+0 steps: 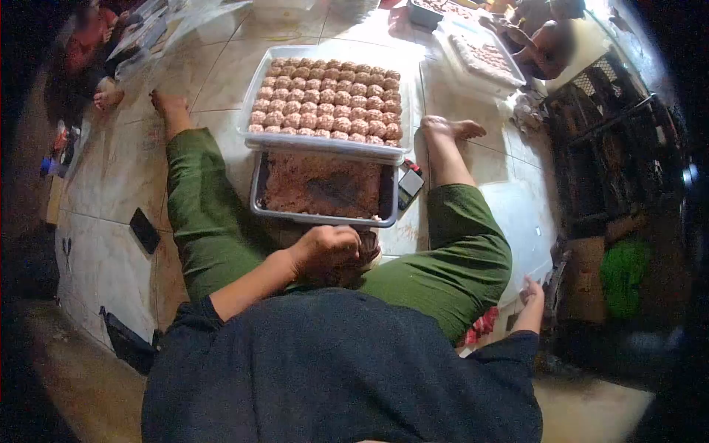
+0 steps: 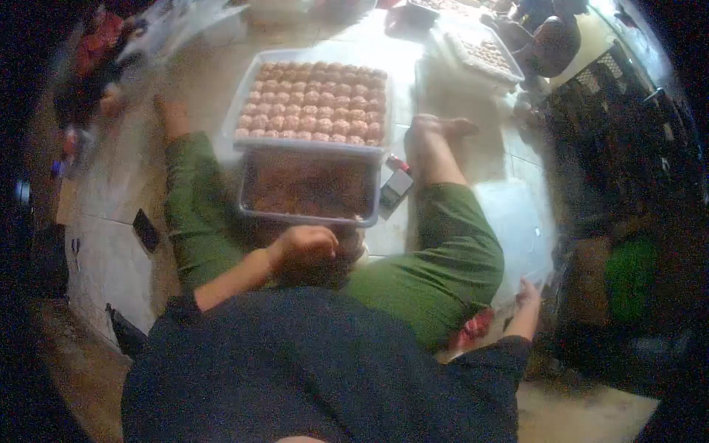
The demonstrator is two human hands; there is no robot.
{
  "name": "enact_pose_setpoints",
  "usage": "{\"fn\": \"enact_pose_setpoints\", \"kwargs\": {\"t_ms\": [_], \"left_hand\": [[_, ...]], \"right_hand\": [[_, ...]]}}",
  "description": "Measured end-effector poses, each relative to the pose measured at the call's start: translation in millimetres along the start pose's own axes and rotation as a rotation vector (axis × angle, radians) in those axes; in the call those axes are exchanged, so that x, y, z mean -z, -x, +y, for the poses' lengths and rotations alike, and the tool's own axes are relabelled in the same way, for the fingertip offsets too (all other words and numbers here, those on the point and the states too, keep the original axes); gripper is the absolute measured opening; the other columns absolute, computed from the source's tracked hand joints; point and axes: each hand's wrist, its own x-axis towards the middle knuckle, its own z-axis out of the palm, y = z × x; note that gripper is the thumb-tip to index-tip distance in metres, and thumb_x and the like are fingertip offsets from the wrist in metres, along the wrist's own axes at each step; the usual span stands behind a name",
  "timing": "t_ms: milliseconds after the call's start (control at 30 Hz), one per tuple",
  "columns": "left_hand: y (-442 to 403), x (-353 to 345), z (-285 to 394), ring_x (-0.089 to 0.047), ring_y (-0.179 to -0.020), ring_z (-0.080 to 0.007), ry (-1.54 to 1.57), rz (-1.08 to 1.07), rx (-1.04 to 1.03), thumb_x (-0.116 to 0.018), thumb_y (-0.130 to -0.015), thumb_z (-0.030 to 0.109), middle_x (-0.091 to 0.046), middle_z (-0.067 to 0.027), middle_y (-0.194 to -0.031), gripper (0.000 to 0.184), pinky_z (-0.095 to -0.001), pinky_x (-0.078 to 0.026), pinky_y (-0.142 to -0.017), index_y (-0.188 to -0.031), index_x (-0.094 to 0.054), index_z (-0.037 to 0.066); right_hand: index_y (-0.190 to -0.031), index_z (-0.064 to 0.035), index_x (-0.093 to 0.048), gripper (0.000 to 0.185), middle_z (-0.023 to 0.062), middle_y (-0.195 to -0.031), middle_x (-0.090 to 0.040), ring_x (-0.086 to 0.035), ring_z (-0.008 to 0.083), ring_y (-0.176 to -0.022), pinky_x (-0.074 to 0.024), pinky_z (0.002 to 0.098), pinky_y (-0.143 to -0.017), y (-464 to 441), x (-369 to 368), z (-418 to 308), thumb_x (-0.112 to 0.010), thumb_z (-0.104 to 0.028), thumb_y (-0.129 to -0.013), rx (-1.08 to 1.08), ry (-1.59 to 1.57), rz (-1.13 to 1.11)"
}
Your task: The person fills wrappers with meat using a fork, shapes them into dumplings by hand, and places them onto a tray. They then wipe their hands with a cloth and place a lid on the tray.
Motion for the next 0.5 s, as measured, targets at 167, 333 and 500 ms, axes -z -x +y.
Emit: {"fn": "enact_pose_setpoints", "kwargs": {"t_ms": [167,333,500], "left_hand": [[3.0,49.0,-8.1,-0.059,-0.092,-0.0303,-0.344,0.330,-0.084,-0.062,-0.075,0.005,-0.061,-0.0131,-0.093,0.015,-0.0389,-0.049,-0.077,-0.090,-0.061,0.005],[34.5,99.7,-18.5,-0.044,-0.114,-0.0320,-0.534,0.790,0.226,-0.062,-0.081,0.015,-0.049,-0.0166,-0.117,0.031,-0.0396,-0.035,-0.096,-0.109,-0.053,0.004],[79.5,110.2,-61.5,-0.043,-0.114,-0.0331,-0.537,0.965,0.378,-0.062,-0.082,0.021,-0.049,-0.0172,-0.116,0.036,-0.0423,-0.032,-0.097,-0.110,-0.050,0.002]], "right_hand": [[-0.101,0.0040,-0.053,0.041,0.0139,-0.094,-0.059,-0.058,0.0241,-0.083,-0.0467,0.0373,-0.071,-24.0,9.9,-91.1,-0.065,-0.026,-0.076,0.188,-0.532,0.056],[-0.111,0.0005,-0.048,0.040,0.0072,-0.095,-0.054,-0.052,0.0151,-0.083,-0.0443,0.0283,-0.071,73.8,25.8,-271.3,-0.061,-0.015,-0.076,0.572,-0.697,-0.170],[-0.083,0.0004,-0.052,0.020,0.0068,-0.066,-0.050,-0.049,0.0168,-0.062,-0.0428,0.0339,-0.060,114.5,-8.3,-380.5,-0.060,-0.013,-0.071,0.836,0.165,0.111]]}}
